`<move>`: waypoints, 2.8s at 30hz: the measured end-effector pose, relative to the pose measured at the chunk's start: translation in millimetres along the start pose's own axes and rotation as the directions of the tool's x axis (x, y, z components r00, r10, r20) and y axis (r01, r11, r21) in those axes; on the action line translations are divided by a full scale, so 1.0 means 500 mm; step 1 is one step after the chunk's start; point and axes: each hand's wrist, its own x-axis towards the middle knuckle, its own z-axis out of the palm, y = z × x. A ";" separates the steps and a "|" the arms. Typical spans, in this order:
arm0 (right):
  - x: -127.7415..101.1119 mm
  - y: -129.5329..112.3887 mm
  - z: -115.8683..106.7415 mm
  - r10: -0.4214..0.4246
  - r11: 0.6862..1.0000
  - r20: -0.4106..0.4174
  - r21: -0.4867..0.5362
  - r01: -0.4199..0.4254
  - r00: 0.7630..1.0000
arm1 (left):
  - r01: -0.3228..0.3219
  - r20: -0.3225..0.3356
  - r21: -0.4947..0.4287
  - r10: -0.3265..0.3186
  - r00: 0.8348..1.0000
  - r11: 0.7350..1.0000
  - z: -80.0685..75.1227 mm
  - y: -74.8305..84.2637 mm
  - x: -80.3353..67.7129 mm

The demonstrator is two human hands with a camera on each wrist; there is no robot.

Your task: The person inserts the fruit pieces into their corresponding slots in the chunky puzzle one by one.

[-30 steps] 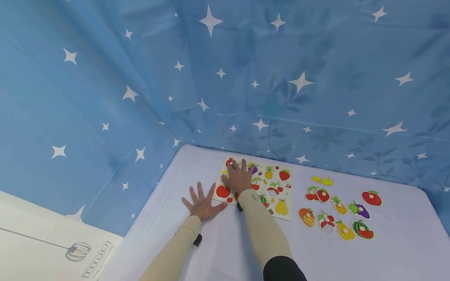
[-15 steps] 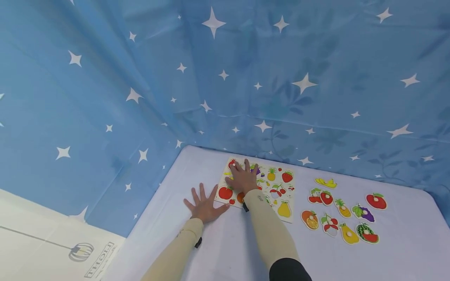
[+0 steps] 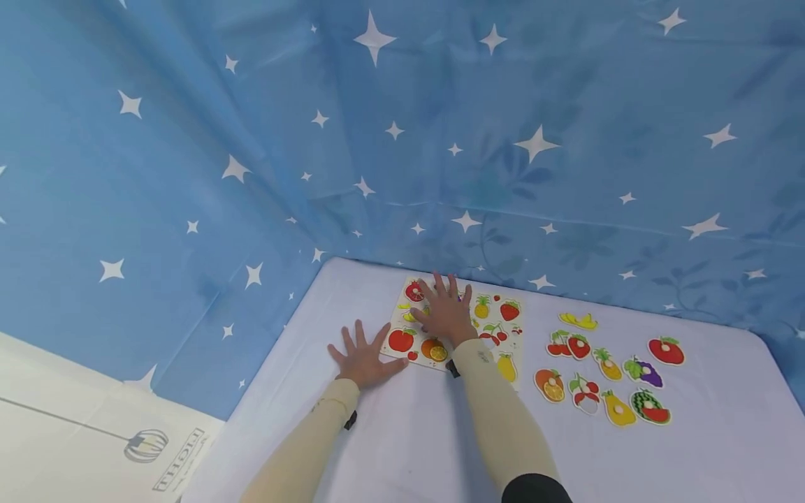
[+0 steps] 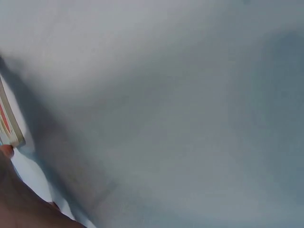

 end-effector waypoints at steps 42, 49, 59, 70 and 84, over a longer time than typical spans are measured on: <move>-0.352 0.331 -0.159 0.276 0.957 -0.137 -0.051 -0.284 0.952 | -0.011 0.082 -0.129 0.022 0.996 0.992 -0.019 0.011 -0.012; -0.423 0.401 -0.176 0.348 0.934 -0.114 -0.047 -0.355 0.931 | -0.006 0.103 -0.104 0.017 0.995 0.995 -0.011 0.009 -0.009; -0.493 0.457 -0.168 0.411 0.910 -0.125 -0.012 -0.415 0.903 | 0.009 0.125 -0.110 0.005 0.992 0.994 -0.018 -0.014 -0.010; -0.536 0.469 -0.163 0.450 0.893 -0.096 0.036 -0.448 0.888 | 0.010 0.127 -0.130 0.007 0.992 0.992 -0.018 -0.027 -0.010; -0.551 0.476 -0.129 0.508 0.860 0.001 0.057 -0.507 0.861 | 0.010 0.173 -0.143 0.015 0.985 0.990 -0.036 -0.003 -0.017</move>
